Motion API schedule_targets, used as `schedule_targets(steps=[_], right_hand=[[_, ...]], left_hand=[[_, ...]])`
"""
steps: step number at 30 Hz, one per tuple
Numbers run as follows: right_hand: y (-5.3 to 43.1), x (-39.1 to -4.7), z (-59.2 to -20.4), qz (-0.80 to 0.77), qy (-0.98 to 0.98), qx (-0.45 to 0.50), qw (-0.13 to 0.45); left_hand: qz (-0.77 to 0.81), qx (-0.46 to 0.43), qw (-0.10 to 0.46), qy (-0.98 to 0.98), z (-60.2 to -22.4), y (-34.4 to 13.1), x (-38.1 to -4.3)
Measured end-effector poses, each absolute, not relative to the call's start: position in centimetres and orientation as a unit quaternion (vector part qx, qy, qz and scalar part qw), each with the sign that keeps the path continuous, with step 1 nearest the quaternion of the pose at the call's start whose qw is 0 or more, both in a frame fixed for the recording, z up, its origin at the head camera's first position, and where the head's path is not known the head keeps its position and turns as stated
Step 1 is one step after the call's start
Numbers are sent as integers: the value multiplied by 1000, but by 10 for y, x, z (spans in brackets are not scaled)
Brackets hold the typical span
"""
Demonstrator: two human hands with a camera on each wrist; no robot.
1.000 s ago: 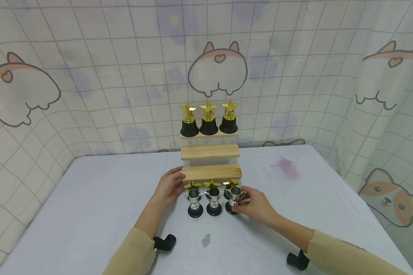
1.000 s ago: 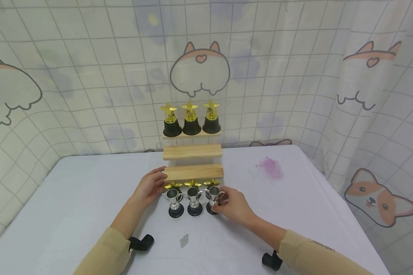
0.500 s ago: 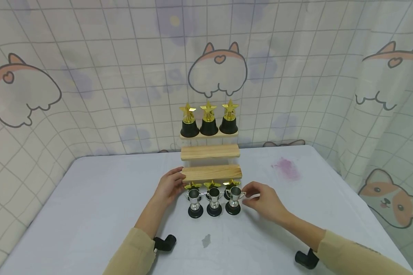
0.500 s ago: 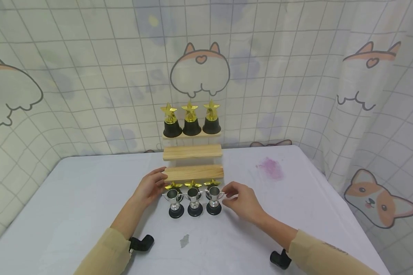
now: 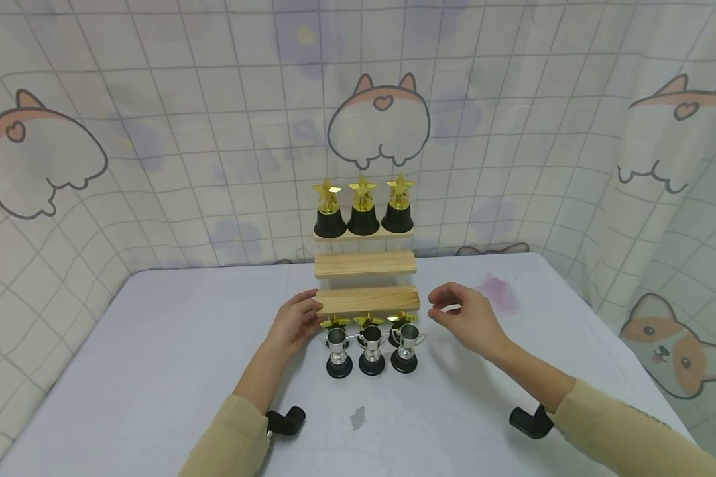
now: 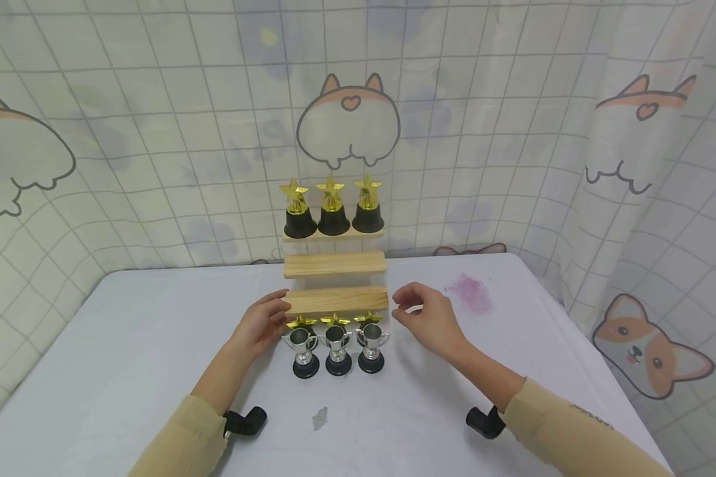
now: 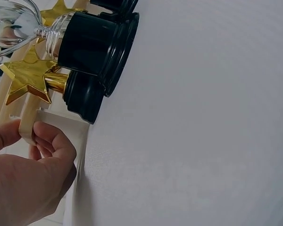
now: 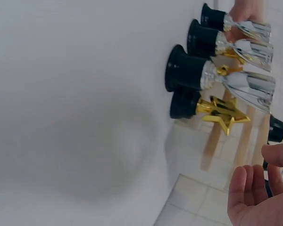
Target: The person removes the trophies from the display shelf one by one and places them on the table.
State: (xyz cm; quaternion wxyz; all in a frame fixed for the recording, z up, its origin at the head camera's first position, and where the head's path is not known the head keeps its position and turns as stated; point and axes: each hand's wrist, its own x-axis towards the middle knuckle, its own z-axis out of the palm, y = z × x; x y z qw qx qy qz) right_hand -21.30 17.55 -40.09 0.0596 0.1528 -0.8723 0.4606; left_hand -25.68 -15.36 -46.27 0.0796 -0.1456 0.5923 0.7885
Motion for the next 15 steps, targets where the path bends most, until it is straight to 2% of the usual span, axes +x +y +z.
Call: schedule_targets(steps=[15], right_hand=[[170,-243,-365,475,-862,155,83]], left_hand=[[791,-148,87,588,-462,-154,-259]])
